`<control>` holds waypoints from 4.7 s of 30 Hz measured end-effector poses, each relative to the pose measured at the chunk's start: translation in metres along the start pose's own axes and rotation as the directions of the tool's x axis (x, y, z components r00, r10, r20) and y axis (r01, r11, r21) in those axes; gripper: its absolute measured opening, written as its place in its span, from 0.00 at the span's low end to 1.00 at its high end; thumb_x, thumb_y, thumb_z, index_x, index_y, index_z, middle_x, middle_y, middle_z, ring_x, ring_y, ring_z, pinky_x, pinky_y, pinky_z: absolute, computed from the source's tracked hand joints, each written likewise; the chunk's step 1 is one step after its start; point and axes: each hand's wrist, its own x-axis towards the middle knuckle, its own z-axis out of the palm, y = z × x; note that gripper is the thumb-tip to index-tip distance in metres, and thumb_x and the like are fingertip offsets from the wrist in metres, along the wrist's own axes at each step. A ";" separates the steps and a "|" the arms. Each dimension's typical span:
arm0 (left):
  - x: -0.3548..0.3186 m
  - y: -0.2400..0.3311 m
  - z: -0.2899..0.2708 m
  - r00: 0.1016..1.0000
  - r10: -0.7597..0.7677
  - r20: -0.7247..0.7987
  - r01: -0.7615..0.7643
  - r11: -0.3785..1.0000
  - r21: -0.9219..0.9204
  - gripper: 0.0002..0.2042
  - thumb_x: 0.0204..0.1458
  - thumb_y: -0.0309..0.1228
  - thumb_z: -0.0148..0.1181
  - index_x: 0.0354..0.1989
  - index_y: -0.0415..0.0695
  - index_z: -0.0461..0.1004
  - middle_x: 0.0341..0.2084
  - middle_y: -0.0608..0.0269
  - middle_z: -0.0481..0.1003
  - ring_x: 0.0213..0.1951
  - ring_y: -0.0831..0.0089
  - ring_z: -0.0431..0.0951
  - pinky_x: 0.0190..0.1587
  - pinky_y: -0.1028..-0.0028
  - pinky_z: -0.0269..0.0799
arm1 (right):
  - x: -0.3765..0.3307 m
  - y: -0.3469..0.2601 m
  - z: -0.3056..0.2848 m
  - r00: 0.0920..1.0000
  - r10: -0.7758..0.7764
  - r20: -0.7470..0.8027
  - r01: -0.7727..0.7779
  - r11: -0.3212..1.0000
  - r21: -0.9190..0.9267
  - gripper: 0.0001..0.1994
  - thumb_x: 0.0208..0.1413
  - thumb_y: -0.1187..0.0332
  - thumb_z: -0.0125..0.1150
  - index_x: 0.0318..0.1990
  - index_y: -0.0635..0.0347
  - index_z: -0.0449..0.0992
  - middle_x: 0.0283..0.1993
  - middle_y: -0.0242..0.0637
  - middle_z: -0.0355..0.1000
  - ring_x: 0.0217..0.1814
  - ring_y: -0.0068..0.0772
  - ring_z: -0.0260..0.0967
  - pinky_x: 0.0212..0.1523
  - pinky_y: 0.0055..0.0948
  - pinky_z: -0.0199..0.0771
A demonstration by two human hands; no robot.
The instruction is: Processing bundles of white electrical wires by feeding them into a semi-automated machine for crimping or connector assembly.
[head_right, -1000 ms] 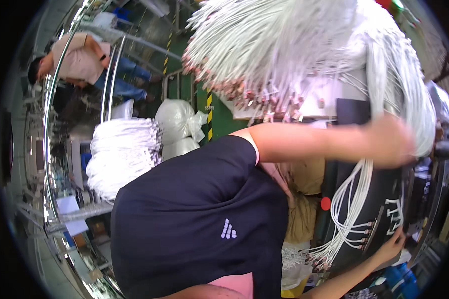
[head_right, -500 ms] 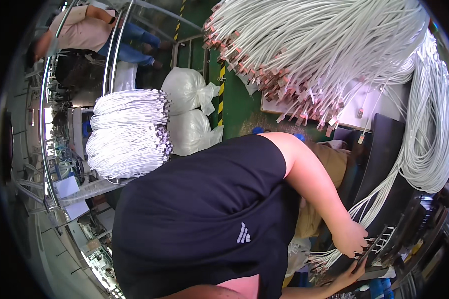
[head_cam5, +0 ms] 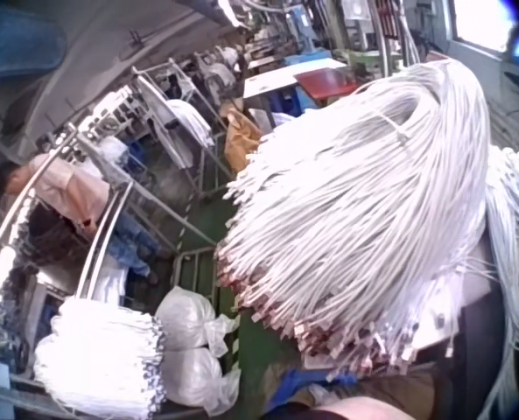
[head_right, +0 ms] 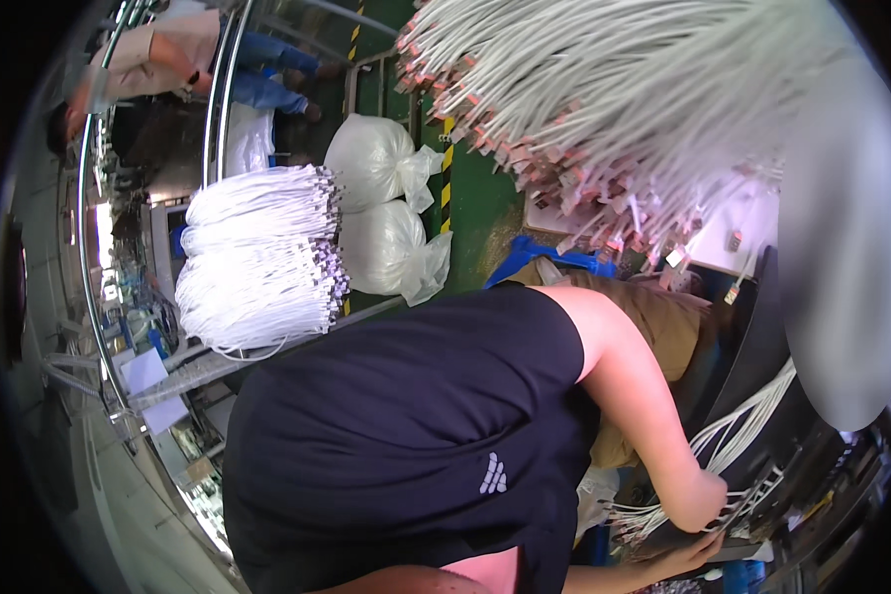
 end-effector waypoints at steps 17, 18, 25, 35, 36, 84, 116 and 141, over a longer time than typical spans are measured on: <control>0.054 -0.057 -0.080 0.983 -0.055 -0.177 0.106 0.950 0.292 0.17 0.62 0.42 0.61 0.24 0.46 0.82 0.22 0.56 0.79 0.28 0.56 0.82 0.30 0.61 0.78 | 0.156 -0.004 0.009 0.900 -0.245 -0.361 0.281 0.959 0.048 0.21 0.67 0.54 0.61 0.56 0.62 0.80 0.51 0.49 0.80 0.53 0.39 0.78 0.56 0.30 0.72; 0.067 -0.067 -0.082 0.979 -0.030 -0.201 0.091 0.949 0.300 0.18 0.62 0.43 0.60 0.24 0.45 0.82 0.20 0.56 0.78 0.26 0.54 0.82 0.29 0.59 0.77 | 0.169 -0.004 0.010 0.889 -0.235 -0.392 0.271 0.962 0.038 0.22 0.67 0.54 0.61 0.57 0.62 0.80 0.51 0.49 0.80 0.54 0.40 0.77 0.57 0.31 0.71; 0.141 -0.120 -0.058 0.989 -0.130 -0.068 0.144 0.946 0.291 0.16 0.61 0.40 0.58 0.29 0.42 0.84 0.26 0.51 0.82 0.33 0.53 0.84 0.39 0.57 0.80 | 0.223 0.013 0.006 0.886 -0.191 -0.424 0.189 0.981 -0.047 0.24 0.67 0.53 0.58 0.60 0.63 0.77 0.58 0.52 0.75 0.62 0.44 0.70 0.63 0.36 0.66; 0.160 -0.158 -0.045 0.969 -0.245 0.022 0.240 0.961 0.138 0.19 0.60 0.42 0.55 0.30 0.36 0.83 0.29 0.38 0.82 0.35 0.41 0.84 0.45 0.46 0.78 | 0.217 -0.017 0.004 0.828 -0.298 -0.476 0.218 0.952 -0.217 0.28 0.69 0.51 0.54 0.65 0.64 0.72 0.67 0.56 0.68 0.72 0.50 0.61 0.71 0.42 0.59; 0.161 -0.160 -0.046 0.970 -0.236 -0.056 0.242 0.963 0.118 0.18 0.60 0.40 0.55 0.31 0.36 0.83 0.29 0.38 0.82 0.34 0.41 0.84 0.44 0.46 0.78 | 0.207 -0.021 0.006 0.815 -0.331 -0.476 0.239 0.940 -0.244 0.28 0.69 0.50 0.54 0.66 0.64 0.71 0.68 0.56 0.67 0.73 0.51 0.60 0.72 0.43 0.58; -0.207 -0.087 -0.043 0.247 -0.943 0.224 0.150 -0.191 -0.970 0.19 0.67 0.44 0.60 0.34 0.38 0.80 0.27 0.57 0.84 0.28 0.73 0.84 0.31 0.77 0.78 | -0.217 0.039 0.085 0.892 0.392 0.224 -0.446 0.841 0.307 0.21 0.76 0.63 0.47 0.65 0.72 0.71 0.53 0.52 0.80 0.50 0.40 0.80 0.51 0.36 0.79; -0.037 -0.056 -0.024 0.880 0.362 -0.308 -0.273 0.915 0.296 0.43 0.43 0.73 0.61 0.63 0.58 0.74 0.60 0.57 0.74 0.61 0.52 0.72 0.63 0.51 0.68 | -0.066 0.027 -0.057 0.974 -0.227 0.000 0.226 0.970 0.087 0.22 0.75 0.57 0.50 0.59 0.67 0.79 0.63 0.52 0.74 0.65 0.44 0.74 0.62 0.39 0.75; 0.003 -0.046 -0.078 0.976 0.093 0.196 -0.084 0.995 -0.054 0.22 0.47 0.24 0.67 0.54 0.42 0.77 0.50 0.52 0.76 0.55 0.51 0.74 0.59 0.55 0.71 | -0.281 0.176 -0.042 0.141 0.682 -0.718 0.388 0.629 0.674 0.19 0.70 0.60 0.49 0.38 0.68 0.81 0.34 0.44 0.79 0.35 0.38 0.78 0.42 0.36 0.80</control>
